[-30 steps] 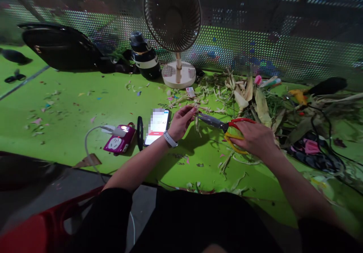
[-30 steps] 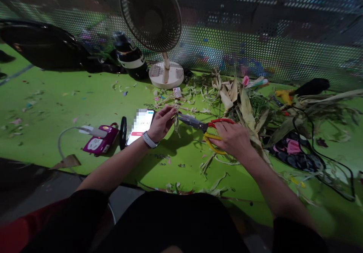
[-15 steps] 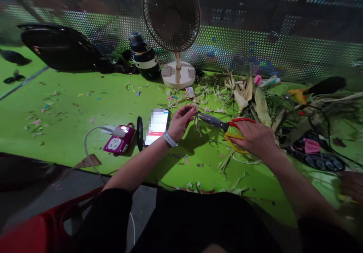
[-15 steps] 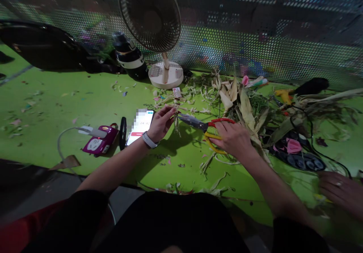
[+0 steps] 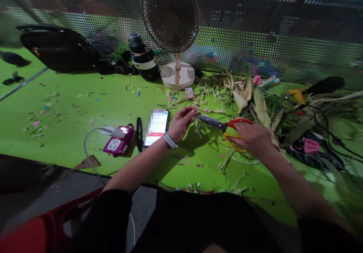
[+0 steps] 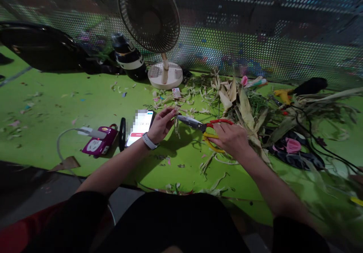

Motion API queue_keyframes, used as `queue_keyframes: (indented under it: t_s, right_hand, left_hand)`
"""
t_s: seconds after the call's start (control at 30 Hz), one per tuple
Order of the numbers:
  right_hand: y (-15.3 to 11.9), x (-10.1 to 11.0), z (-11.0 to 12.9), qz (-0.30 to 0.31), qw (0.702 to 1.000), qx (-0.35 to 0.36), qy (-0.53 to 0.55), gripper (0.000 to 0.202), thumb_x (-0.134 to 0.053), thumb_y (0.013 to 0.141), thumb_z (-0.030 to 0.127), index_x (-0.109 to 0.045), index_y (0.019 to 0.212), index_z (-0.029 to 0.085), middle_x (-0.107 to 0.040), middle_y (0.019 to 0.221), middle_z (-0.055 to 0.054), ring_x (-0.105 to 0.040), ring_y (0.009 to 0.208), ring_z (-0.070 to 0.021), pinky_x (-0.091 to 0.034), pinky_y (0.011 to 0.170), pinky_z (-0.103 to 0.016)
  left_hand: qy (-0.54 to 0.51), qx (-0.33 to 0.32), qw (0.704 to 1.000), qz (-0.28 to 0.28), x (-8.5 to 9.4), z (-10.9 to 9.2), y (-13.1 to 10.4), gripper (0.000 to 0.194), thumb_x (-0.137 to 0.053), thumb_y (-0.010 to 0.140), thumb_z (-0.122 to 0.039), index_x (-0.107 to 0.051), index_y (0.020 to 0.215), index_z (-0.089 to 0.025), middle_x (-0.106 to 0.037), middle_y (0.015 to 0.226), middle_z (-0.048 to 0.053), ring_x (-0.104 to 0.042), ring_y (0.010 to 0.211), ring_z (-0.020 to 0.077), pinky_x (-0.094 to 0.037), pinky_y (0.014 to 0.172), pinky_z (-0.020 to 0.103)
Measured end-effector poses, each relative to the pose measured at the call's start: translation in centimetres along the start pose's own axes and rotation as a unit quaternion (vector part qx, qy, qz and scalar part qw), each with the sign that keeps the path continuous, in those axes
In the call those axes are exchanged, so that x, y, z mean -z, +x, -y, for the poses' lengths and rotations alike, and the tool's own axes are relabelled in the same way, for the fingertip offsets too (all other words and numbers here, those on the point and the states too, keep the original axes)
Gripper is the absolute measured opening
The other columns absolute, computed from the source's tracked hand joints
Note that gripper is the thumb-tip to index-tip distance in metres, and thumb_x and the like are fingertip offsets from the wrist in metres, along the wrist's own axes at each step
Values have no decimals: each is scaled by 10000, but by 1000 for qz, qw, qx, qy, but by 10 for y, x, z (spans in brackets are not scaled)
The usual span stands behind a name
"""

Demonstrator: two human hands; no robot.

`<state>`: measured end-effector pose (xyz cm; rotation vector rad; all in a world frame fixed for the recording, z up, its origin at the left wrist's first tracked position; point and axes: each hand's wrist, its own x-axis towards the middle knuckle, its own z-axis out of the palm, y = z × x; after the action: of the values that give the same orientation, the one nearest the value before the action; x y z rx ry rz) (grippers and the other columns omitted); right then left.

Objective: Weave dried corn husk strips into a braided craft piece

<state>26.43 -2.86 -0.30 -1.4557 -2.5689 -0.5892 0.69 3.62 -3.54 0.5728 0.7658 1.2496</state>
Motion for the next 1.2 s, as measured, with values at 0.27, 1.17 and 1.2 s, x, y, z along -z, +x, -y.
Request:
queue_keyframes:
  t_s: [0.27, 1.17, 1.2]
  right_hand:
    - [3, 0, -7, -52, 987, 119, 98, 425, -510, 888, 522, -702, 966, 151, -745, 877, -107, -643, 700, -197, -422, 632, -310]
    - [10, 10, -7, 159, 949, -57, 266, 485, -597, 780, 610, -647, 1027, 196, -663, 646, -23, -567, 516, -160, -316, 510, -253]
    - [10, 11, -7, 162, 949, -57, 266, 478, -591, 785, 605, -646, 1027, 197, -660, 642, -22, -563, 512, -158, -312, 509, -254]
  left_hand:
    - [12, -11, 1000, 6, 2, 0, 4, 282, -858, 580, -238, -692, 799, -176, -710, 845, 2, -660, 825, 102, -427, 580, 165]
    - [5, -7, 997, 74, 2, -6, 2, 250, -836, 624, -233, -700, 824, -170, -729, 852, 13, -662, 772, 90, -454, 589, 157]
    - [5, -9, 997, 75, 2, -6, 2, 248, -834, 625, -229, -701, 826, -172, -728, 846, 10, -663, 774, 89, -461, 601, 156]
